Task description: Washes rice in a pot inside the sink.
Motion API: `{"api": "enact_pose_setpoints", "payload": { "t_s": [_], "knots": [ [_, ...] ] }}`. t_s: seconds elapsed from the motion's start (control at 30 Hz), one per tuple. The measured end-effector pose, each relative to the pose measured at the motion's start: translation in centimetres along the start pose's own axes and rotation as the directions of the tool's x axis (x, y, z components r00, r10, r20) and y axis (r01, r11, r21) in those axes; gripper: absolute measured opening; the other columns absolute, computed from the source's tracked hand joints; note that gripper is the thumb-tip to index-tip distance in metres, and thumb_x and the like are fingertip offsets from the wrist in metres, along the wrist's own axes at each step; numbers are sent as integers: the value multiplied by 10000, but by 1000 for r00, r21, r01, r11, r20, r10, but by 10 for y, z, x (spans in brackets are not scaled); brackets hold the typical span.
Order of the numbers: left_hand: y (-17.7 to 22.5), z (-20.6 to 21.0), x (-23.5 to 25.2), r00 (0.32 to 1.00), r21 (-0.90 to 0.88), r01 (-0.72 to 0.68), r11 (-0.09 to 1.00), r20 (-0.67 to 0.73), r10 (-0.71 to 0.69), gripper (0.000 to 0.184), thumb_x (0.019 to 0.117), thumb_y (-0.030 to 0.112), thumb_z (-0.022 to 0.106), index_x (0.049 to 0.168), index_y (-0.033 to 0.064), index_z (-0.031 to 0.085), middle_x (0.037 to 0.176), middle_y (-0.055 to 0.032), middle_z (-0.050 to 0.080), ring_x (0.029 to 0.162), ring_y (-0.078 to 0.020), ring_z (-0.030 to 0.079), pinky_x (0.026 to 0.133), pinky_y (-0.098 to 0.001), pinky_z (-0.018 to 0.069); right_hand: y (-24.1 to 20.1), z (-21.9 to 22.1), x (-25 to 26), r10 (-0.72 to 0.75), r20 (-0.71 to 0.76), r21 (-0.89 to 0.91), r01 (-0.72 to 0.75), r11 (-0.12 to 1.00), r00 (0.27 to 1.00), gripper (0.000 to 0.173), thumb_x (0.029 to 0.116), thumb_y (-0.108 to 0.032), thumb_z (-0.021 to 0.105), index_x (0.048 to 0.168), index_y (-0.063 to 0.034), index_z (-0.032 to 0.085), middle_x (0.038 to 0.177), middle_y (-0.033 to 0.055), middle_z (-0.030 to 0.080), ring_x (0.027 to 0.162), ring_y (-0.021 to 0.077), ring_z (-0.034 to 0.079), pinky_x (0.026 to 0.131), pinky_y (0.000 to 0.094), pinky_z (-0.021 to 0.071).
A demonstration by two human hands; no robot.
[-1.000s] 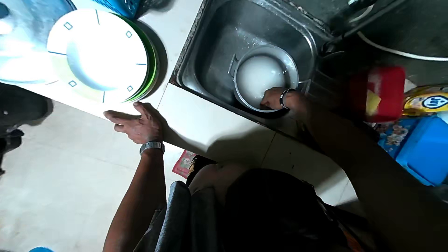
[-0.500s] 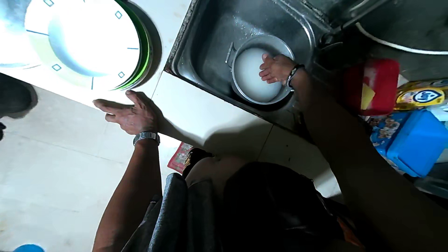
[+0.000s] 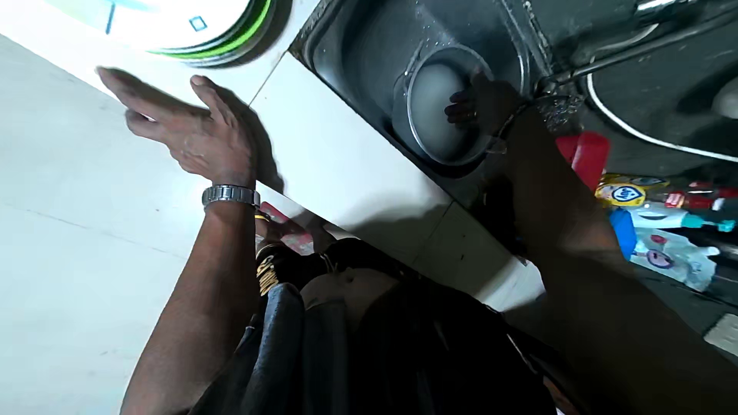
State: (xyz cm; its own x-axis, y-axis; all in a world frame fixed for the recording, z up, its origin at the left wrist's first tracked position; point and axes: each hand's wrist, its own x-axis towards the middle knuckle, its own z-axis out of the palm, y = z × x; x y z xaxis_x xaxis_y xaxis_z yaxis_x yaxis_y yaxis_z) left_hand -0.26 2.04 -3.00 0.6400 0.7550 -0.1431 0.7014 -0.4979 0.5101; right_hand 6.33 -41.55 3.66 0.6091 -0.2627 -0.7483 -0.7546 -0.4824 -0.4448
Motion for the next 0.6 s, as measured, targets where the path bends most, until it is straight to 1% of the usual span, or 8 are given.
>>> {"api": "enact_pose_setpoints", "payload": {
  "t_s": [0.03, 0.13, 0.23, 0.33, 0.4, 0.5, 0.53, 0.6],
  "knots": [
    [-4, 1, 0, 1000, -38, -30, 999, 0, 30, 926, 958, 652, 480, 1655, 133, 162, 1558, -215, 386, 1180, -289, 623, 852, -421, 567, 2, 2, 1, 16, -14, 14, -15, 1000, 1000, 804, 1053, -677, 184, 1365, -50, 578, 1181, 117, 715, 993, 217, 718, 856, 384, 588],
    [-13, 4, 0, 992, -196, -126, 973, -5, 127, 856, 984, 578, 507, 1643, 113, 221, 1554, -245, 363, 1269, -321, 548, 944, -421, 535, 1, 7, 8, 33, -39, 44, -31, 999, 999, 836, 1042, -698, 174, 1367, -42, 577, 1179, 119, 719, 1010, 228, 718, 865, 392, 590],
    [-18, 3, -2, 986, -293, -159, 943, 4, 167, 784, 992, 517, 541, 1620, 114, 298, 1555, -268, 348, 1300, -349, 514, 979, -432, 510, -5, 22, 7, 75, -73, 74, -70, 995, 995, 859, 1044, -684, 102, 1381, -41, 560, 1198, 120, 713, 1030, 232, 709, 889, 408, 579],
    [-20, 3, -4, 985, -358, -154, 921, 22, 173, 759, 1002, 470, 559, 1601, 62, 333, 1593, -308, 275, 1401, -378, 423, 1097, -421, 427, -4, 25, 16, 99, -79, 84, -92, 992, 992, 902, 1024, -699, 39, 1378, -48, 554, 1174, 116, 707, 1017, 228, 699, 897, 424, 570],
    [-22, 6, -3, 979, -413, -190, 891, -11, 203, 744, 1001, 433, 580, 1574, 10, 364, 1573, -332, 274, 1395, -382, 404, 1122, -400, 389, -3, 26, 19, 124, -104, 98, -113, 989, 987, 905, 1021, -710, 49, 1377, -47, 551, 1172, 116, 718, 1016, 228, 713, 892, 413, 582],
    [-27, 7, -2, 967, -492, -239, 837, -43, 251, 716, 1003, 388, 605, 1539, -40, 400, 1548, -371, 272, 1413, -409, 367, 1169, -420, 337, -1, 30, 21, 156, -160, 116, -139, 983, 975, 897, 1021, -715, 65, 1363, -45, 555, 1137, 118, 725, 981, 234, 720, 858, 406, 589],
    [-28, 8, 0, 963, -508, -249, 824, -44, 264, 713, 1004, 382, 609, 1531, -52, 403, 1547, -374, 273, 1420, -409, 364, 1174, -423, 334, 0, 31, 22, 165, -179, 125, -144, 982, 970, 898, 1021, -718, 72, 1356, -45, 563, 1119, 119, 730, 966, 237, 724, 846, 408, 593],
    [-31, 12, 2, 956, -537, -272, 799, -57, 288, 713, 999, 369, 622, 1516, -74, 408, 1535, -369, 294, 1397, -389, 401, 1152, -408, 382, 1, 34, 22, 180, -197, 132, -156, 979, 964, 899, 1019, -723, 79, 1348, -44, 568, 1119, 121, 729, 966, 237, 723, 843, 408, 594]
  ]
}}
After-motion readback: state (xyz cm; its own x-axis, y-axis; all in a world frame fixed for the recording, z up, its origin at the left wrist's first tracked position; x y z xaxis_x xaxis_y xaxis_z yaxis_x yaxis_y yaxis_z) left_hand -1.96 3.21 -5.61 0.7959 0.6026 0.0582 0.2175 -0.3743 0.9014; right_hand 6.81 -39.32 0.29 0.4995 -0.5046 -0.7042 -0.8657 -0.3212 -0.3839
